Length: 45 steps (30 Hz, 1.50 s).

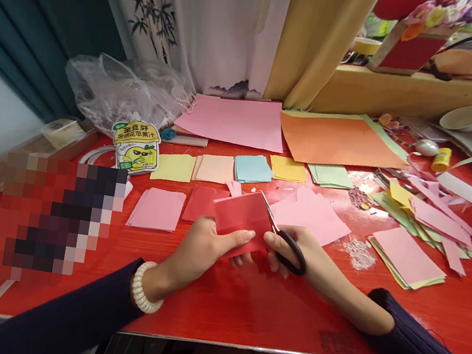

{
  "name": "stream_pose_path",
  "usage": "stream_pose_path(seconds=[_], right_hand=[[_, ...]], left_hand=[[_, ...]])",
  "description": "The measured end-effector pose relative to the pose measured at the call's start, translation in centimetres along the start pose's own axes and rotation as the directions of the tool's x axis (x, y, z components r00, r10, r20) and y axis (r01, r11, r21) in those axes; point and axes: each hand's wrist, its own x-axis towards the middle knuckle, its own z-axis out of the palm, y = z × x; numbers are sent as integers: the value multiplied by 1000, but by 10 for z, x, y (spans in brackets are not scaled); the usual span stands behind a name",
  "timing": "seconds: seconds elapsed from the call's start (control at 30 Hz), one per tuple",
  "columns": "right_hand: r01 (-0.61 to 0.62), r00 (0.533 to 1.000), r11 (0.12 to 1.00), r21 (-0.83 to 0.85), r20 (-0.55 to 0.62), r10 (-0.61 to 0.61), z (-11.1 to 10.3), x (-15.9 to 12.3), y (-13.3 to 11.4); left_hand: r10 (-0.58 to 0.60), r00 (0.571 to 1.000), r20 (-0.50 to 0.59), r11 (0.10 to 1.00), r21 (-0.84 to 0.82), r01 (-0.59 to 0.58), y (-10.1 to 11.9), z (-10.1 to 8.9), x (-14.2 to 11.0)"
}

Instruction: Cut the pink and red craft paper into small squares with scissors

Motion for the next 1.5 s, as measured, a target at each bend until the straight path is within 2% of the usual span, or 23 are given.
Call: stream_pose_path(seconds=[0.07, 0.13, 0.23, 0.3, 0.4, 0.53, 0.6, 0.7, 0.8, 0.9, 0.97, 1.03, 1.1, 1.27, 1.5], right_hand=[[23, 1000, 999, 47, -2, -22, -4, -1, 0], [78, 997, 996, 42, -19, -78, -9, -4, -3], [167, 982, 968, -186, -59, -181, -14, -12, -12], [173, 976, 898, -404, -54, -213, -12, -18, -18], [168, 977, 750, -640, 6, -213, 0, -24, -21], [242, 970, 591, -770, 177, -167, 15, -23, -17], [279, 960, 546, -790, 247, -133, 16, -22, -17], [316, 945, 531, -786, 309, -105, 9, -20, -28], [323, 944, 563, -761, 303, -132, 2, -16, -46], [253, 962, 593, -764, 133, -238, 0, -3, -61], [140, 961, 559, -817, -25, -276, 3, 12, -65], [59, 951, 469, -881, -93, -293, 10, 29, -63], [44, 942, 374, -926, -86, -325, 18, 44, -54], [23, 925, 260, -965, -78, -373, 33, 64, -31], [46, 926, 85, -995, 10, -376, 40, 62, -35]], left_hand=[[104, 990, -96, 994, -13, -106, 10, -9, 2], [213, 944, -251, 974, -23, -226, 20, -20, 6], [300, 838, -455, 936, -28, -350, 24, -37, 14], [296, 819, -492, 931, -42, -362, 19, -45, 19], [275, 860, -430, 941, -65, -333, 5, -50, 24], [216, 943, -253, 972, -31, -231, -12, -46, 26], [154, 977, -147, 988, -10, -157, -14, -41, 24], [112, 993, -48, 994, -8, -113, -10, -33, 21], [161, 984, -81, 986, -25, -164, -2, -30, 18], [250, 941, -227, 964, -28, -263, 3, -33, 18], [283, 899, -332, 952, -14, -305, 3, -37, 19], [285, 878, -385, 949, -16, -315, 1, -40, 20], [279, 886, -371, 951, -22, -308, -1, -42, 21], [272, 908, -318, 959, 14, -282, -4, -41, 19], [293, 902, -318, 953, 21, -302, -7, -42, 20]])
